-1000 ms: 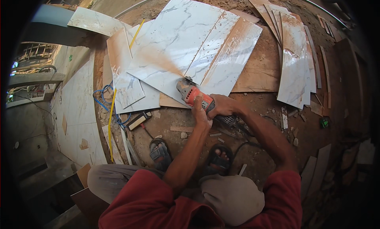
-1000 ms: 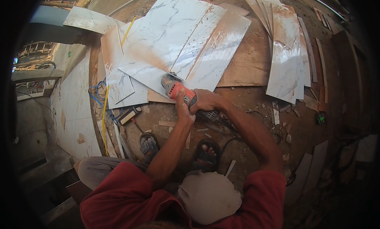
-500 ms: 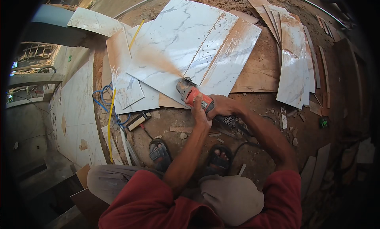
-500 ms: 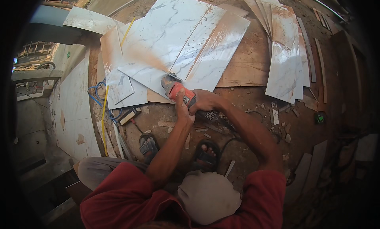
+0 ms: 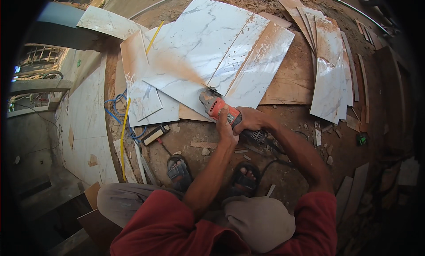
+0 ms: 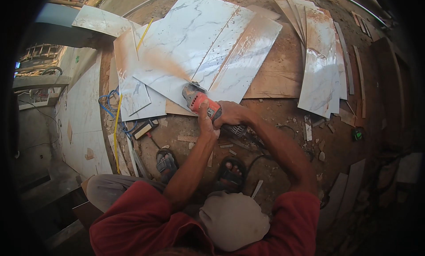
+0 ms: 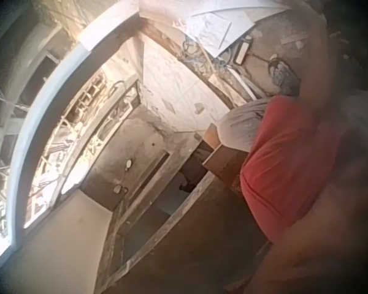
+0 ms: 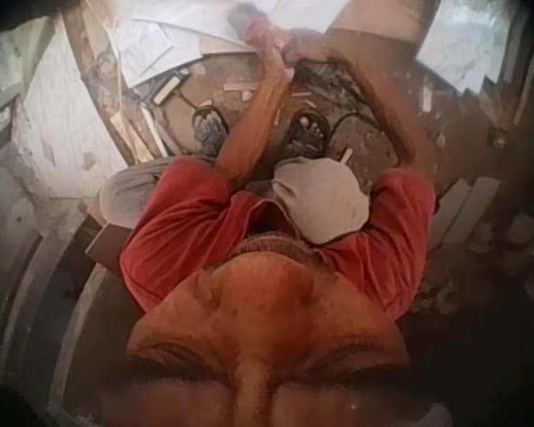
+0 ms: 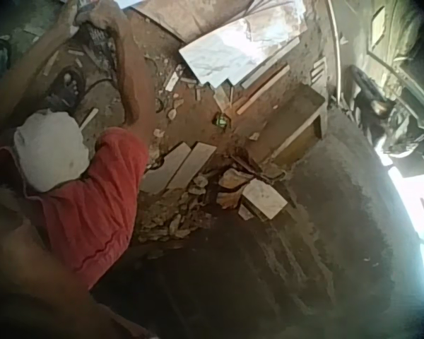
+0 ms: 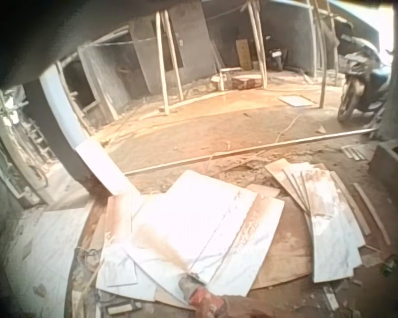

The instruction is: The person cuts a section out of a tile using an angle grinder, removes the cut piece by hand, and lifts and turns the modified tile.

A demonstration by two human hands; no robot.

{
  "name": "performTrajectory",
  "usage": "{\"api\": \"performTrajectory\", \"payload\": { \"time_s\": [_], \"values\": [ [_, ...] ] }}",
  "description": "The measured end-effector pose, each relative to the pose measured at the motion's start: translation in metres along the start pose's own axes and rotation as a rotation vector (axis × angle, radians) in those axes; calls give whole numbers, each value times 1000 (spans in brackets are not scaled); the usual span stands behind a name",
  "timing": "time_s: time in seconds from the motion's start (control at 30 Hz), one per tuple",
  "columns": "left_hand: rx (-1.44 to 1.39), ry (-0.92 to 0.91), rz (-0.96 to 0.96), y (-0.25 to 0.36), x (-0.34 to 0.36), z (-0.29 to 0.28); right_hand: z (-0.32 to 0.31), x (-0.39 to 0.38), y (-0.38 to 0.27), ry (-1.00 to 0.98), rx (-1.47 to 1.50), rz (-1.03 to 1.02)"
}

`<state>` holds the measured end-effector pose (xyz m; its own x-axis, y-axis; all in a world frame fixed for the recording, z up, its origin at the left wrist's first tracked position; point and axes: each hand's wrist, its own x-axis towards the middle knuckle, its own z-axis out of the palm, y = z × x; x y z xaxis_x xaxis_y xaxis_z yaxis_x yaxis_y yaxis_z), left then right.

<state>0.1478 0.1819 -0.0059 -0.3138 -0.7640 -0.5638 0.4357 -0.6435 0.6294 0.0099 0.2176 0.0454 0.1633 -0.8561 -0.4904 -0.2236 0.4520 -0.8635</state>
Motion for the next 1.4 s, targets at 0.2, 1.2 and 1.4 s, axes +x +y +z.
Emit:
{"api": "performTrajectory", "payload": {
  "time_s": [0.2, 1.2, 1.4],
  "values": [
    [9, 3, -14, -4, -4, 0, 1, 0, 8, -2, -9, 18],
    [-28, 41, -28, -2, -10, 6, -1, -4, 4, -31, -10, 35],
    [18, 2, -34, -2, -6, 2, 0, 3, 10, -23, 1, 31]
  ]
}}
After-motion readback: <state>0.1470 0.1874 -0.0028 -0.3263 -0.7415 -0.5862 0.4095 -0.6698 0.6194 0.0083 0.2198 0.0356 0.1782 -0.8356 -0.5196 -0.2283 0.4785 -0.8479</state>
